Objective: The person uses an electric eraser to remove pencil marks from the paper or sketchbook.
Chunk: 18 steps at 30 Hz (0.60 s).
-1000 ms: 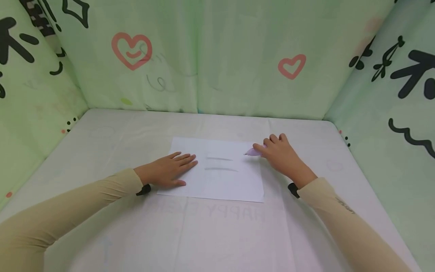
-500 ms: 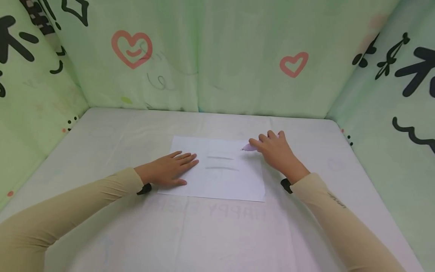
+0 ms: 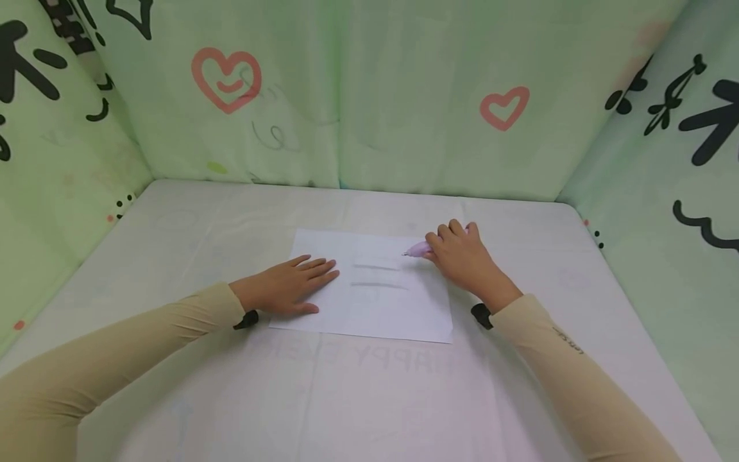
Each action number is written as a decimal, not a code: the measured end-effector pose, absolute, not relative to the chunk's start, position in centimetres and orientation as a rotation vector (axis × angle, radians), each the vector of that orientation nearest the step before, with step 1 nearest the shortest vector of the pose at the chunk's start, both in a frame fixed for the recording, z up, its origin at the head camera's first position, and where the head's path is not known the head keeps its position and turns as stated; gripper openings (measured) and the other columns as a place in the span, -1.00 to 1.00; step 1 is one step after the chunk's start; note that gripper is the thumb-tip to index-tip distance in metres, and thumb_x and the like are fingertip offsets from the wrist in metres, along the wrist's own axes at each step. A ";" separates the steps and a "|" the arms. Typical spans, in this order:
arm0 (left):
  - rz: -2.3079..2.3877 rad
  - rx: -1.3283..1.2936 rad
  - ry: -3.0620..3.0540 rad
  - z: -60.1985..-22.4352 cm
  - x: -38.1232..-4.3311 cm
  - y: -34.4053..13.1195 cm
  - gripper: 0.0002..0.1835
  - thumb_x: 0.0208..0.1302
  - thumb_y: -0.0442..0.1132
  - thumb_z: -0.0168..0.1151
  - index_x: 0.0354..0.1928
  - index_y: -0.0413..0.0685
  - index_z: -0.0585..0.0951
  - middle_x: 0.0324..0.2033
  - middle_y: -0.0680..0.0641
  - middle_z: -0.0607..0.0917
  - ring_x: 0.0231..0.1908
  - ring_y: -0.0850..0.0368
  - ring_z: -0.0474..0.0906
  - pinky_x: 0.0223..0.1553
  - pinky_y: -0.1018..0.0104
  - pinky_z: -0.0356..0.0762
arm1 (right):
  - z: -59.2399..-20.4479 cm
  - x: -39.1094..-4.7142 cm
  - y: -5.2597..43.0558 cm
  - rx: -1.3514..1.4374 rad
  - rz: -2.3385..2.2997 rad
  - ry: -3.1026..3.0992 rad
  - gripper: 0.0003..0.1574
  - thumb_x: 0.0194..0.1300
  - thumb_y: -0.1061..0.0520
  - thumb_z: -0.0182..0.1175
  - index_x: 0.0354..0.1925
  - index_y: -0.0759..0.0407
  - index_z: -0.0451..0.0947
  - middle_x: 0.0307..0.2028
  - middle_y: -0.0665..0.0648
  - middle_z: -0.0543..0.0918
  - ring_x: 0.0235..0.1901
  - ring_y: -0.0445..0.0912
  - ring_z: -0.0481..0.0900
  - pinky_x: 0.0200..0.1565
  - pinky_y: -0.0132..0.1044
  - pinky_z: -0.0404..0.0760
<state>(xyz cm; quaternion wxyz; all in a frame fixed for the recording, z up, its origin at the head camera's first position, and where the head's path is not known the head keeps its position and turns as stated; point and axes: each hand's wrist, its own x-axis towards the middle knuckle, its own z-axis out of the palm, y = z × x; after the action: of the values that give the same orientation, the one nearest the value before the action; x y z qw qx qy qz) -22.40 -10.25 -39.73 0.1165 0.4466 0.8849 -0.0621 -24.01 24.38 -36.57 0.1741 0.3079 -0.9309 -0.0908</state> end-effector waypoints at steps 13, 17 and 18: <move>-0.194 1.327 2.590 -39.7 -22.4 -10.3 -0.23 0.40 0.17 -0.12 0.47 -0.10 -0.01 0.47 -0.14 0.02 0.47 -0.05 -0.02 0.47 0.01 -0.10 | -36.0 -24.6 23.5 0.919 -0.172 -2.689 -0.67 0.21 -0.03 0.24 -0.13 0.12 0.50 -0.38 0.17 0.53 -0.41 0.08 0.50 -0.44 -0.09 0.43; -0.212 1.318 2.590 -39.7 -22.5 -10.3 -0.23 0.39 0.18 -0.13 0.47 -0.08 -0.01 0.48 -0.13 0.02 0.47 -0.04 -0.02 0.47 0.02 -0.10 | -36.2 -24.8 23.2 0.929 -0.156 -2.703 -0.69 0.23 0.02 0.24 -0.11 0.14 0.53 -0.34 0.17 0.57 -0.35 0.08 0.51 -0.41 -0.09 0.41; -0.218 1.312 2.589 -39.7 -22.5 -10.2 -0.23 0.39 0.18 -0.13 0.47 -0.08 -0.02 0.48 -0.12 0.01 0.47 -0.04 -0.03 0.47 0.02 -0.10 | -36.3 -24.9 23.2 0.934 -0.156 -2.700 -0.69 0.23 0.03 0.24 -0.10 0.15 0.53 -0.33 0.18 0.59 -0.35 0.08 0.51 -0.40 -0.09 0.41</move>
<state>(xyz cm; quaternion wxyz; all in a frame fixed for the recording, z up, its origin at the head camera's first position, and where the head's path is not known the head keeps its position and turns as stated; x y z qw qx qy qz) -22.49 -10.25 -39.72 0.1154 0.4478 0.8835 -0.0745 -24.87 23.16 -36.30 0.1397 0.3232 -0.9344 -0.0540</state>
